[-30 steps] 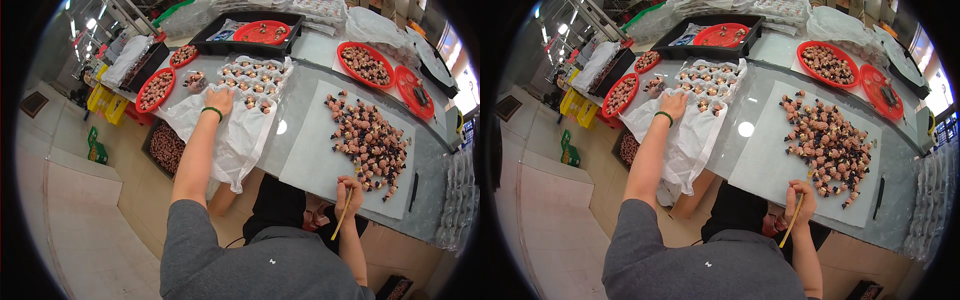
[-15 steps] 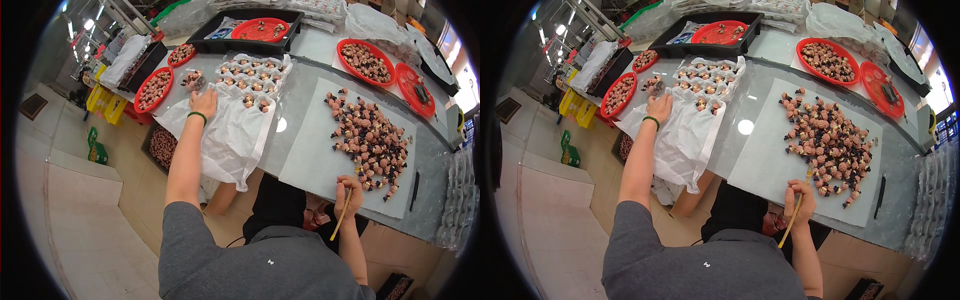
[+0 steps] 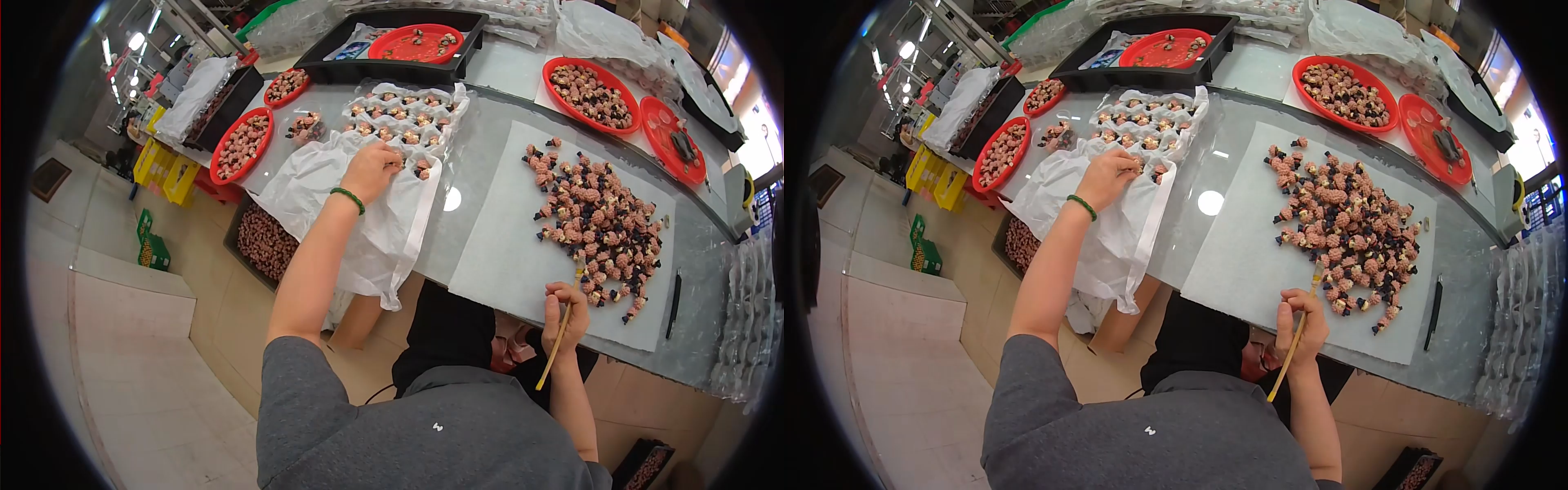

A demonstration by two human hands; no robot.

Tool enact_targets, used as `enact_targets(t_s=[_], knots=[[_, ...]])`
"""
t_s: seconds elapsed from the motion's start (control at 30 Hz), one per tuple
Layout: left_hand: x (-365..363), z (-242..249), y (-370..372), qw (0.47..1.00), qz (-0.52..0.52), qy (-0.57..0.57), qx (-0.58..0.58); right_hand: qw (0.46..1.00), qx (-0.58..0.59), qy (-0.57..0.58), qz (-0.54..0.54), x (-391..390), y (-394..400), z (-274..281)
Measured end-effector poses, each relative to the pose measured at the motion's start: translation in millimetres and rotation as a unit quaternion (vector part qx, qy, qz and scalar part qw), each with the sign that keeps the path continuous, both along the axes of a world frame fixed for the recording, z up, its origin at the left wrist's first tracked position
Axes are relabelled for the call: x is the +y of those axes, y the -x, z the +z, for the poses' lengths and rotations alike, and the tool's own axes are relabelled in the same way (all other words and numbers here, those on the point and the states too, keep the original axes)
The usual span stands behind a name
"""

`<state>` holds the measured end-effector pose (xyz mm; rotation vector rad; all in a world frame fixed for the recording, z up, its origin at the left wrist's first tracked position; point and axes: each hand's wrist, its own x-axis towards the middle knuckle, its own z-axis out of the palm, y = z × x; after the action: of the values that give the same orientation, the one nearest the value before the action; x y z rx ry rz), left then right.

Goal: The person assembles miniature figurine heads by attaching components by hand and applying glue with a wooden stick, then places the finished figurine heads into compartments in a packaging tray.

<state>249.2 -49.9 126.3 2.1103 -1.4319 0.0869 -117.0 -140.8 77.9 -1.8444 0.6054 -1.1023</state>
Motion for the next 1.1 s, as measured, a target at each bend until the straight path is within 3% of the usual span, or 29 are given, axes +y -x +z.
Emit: enact_targets(t_s=[0.23,0.4,0.67,0.73,0.83,0.87,0.93,1.0,1.03,1.1], knots=[[-5,-11,-3,1.000,0.013,-0.025,-0.005,0.998,-0.025,0.028,-0.042,-1,-4,-2],[1,-15,5,0.999,-0.035,0.033,-0.014,0.999,0.007,0.036,-0.013,0,2,4],[4,-11,2,0.997,-0.083,0.002,0.003,0.994,-0.012,0.111,0.001,-2,2,8],[3,-5,7,0.996,-0.085,-0.009,-0.003,0.990,-0.013,0.136,-0.045,-6,8,10],[6,16,28,0.988,0.020,0.049,-0.148,0.976,-0.016,0.182,-0.114,-16,16,14],[8,27,42,0.988,0.020,0.047,-0.148,0.963,0.032,0.209,-0.167,-23,23,18],[5,49,89,0.987,-0.019,0.161,-0.006,0.944,0.081,0.239,-0.214,-28,30,27],[1,38,124,0.960,-0.062,0.215,0.169,0.916,0.188,0.236,-0.264,-28,34,35],[-2,32,144,0.953,-0.090,0.203,0.207,0.897,0.240,0.235,-0.287,-28,36,37],[-9,16,180,0.934,-0.129,0.178,0.282,0.902,0.237,0.233,-0.274,-28,38,33]])
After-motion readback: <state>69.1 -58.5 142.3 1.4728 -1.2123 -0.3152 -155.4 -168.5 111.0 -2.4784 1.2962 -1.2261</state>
